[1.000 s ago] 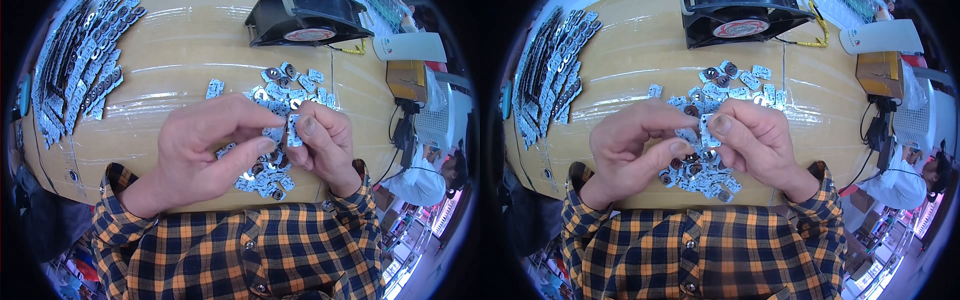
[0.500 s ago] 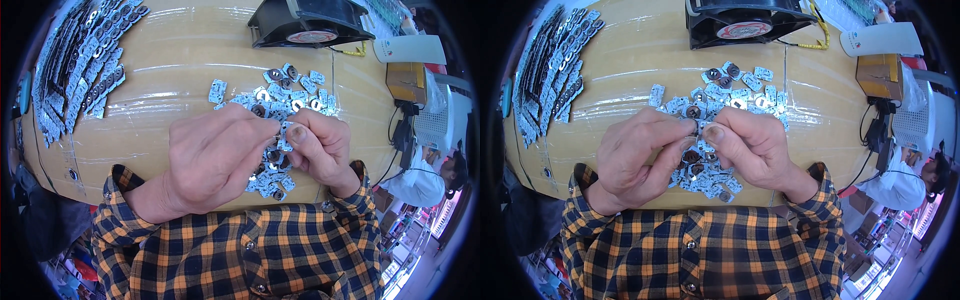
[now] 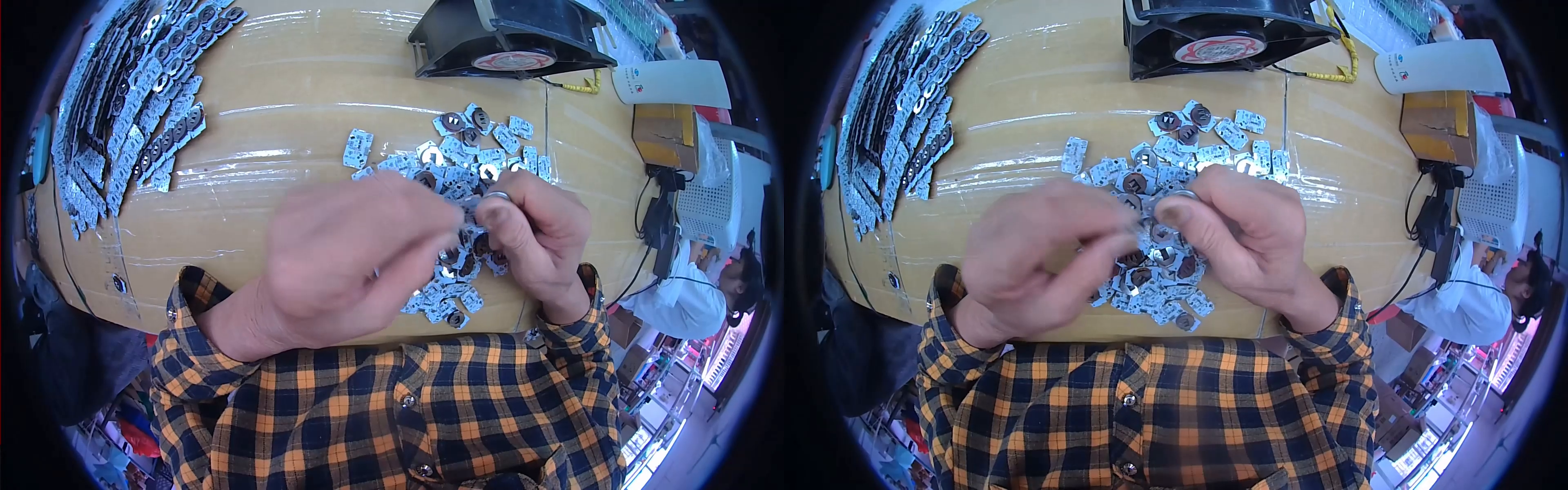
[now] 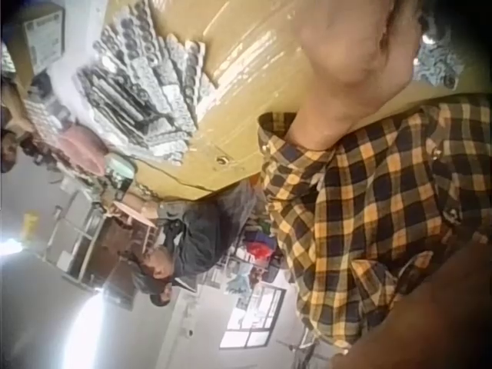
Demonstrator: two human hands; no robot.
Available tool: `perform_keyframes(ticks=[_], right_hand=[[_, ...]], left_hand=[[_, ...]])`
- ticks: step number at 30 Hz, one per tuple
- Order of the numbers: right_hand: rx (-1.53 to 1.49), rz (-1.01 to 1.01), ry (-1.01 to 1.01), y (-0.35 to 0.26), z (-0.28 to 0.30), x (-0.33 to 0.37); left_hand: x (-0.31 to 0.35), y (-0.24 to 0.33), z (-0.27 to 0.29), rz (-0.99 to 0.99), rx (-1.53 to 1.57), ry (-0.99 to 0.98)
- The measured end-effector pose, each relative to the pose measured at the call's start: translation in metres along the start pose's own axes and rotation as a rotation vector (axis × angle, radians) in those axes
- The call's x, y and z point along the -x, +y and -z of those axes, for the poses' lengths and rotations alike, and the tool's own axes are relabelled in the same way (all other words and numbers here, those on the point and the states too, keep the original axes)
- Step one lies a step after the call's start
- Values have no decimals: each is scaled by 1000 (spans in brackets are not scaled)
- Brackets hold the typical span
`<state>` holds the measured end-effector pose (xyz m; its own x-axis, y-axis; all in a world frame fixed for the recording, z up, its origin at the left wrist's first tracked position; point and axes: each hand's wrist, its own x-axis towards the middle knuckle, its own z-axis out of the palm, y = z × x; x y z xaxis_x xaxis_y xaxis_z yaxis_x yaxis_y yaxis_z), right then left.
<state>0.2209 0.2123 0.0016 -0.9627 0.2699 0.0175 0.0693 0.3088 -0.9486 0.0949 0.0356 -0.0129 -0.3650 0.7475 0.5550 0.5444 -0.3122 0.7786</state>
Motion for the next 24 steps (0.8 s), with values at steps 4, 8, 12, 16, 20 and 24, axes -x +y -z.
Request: perform_keyframes(ticks=[4,8,12,16,20,24], right_hand=[[516,434,-143,-3,1,-7],[505,444,-105,-2,1,-8],[289,358,-23,-2,0,-4],[234,386,-100,3,-5,-4],[-12,128,-164,-6,-3,0],[-276,-181,-256,-15,1,4]], left_hand=[[-3,5,3,228,-5,101],[-2,6,4,330,79,-8],[4,3,-1,430,294,80],[4,11,-2,571,427,0],[5,6,-1,565,569,29],[2,5,3,463,569,-62]])
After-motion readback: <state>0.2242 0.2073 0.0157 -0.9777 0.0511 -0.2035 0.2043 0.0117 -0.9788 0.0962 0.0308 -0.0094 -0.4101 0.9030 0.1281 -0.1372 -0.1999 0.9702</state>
